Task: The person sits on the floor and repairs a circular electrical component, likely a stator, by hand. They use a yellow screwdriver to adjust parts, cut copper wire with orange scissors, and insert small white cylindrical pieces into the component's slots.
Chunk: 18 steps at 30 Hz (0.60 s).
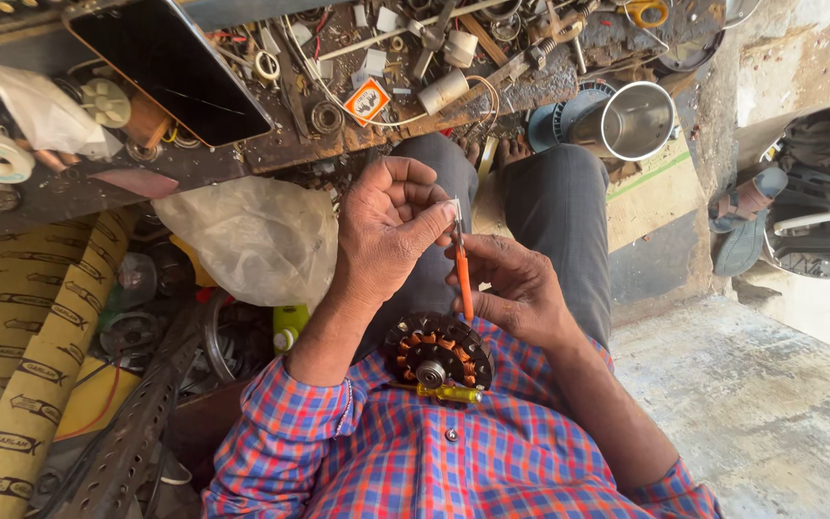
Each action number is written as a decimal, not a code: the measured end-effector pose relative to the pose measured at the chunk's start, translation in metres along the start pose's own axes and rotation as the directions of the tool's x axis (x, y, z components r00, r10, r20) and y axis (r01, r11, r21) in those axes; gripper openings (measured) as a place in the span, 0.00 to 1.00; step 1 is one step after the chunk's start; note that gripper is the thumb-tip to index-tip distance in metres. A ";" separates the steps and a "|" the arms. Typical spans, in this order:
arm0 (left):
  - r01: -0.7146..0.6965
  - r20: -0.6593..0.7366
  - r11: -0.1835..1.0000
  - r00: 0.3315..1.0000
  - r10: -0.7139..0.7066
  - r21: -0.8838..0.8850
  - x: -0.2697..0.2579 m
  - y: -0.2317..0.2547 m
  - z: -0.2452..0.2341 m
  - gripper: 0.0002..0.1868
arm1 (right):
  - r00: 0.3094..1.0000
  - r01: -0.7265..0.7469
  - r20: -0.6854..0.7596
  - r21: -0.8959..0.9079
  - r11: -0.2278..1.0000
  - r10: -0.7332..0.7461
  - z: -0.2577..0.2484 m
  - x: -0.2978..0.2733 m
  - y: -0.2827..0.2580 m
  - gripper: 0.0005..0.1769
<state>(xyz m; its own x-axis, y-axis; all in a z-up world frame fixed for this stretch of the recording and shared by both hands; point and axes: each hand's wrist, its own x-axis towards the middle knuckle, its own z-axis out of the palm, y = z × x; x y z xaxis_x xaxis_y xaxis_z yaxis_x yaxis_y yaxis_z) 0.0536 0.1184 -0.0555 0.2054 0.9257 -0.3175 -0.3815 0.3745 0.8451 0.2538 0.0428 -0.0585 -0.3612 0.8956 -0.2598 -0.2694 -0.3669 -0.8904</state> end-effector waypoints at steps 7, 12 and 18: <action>0.038 0.012 0.999 0.999 -0.038 0.015 0.003 -0.002 -0.002 0.16 | 1.000 -0.015 0.012 0.046 0.999 0.015 -0.005 -0.003 0.004 0.35; 0.040 0.030 0.999 0.999 -0.040 0.024 0.004 -0.003 0.000 0.17 | 1.000 -0.016 -0.008 0.061 0.998 0.017 -0.007 -0.007 0.008 0.34; 0.090 0.049 0.989 0.995 -0.085 -0.117 -0.003 -0.006 0.004 0.18 | 0.995 0.051 -0.088 -0.025 0.998 -0.054 -0.012 -0.009 0.006 0.34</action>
<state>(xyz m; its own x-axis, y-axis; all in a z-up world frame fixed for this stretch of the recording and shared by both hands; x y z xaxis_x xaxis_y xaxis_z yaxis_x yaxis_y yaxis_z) 0.0588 0.1131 -0.0581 0.2815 0.8868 -0.3666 -0.4644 0.4602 0.7567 0.2657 0.0353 -0.0660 -0.2665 0.9325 -0.2435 -0.2648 -0.3138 -0.9118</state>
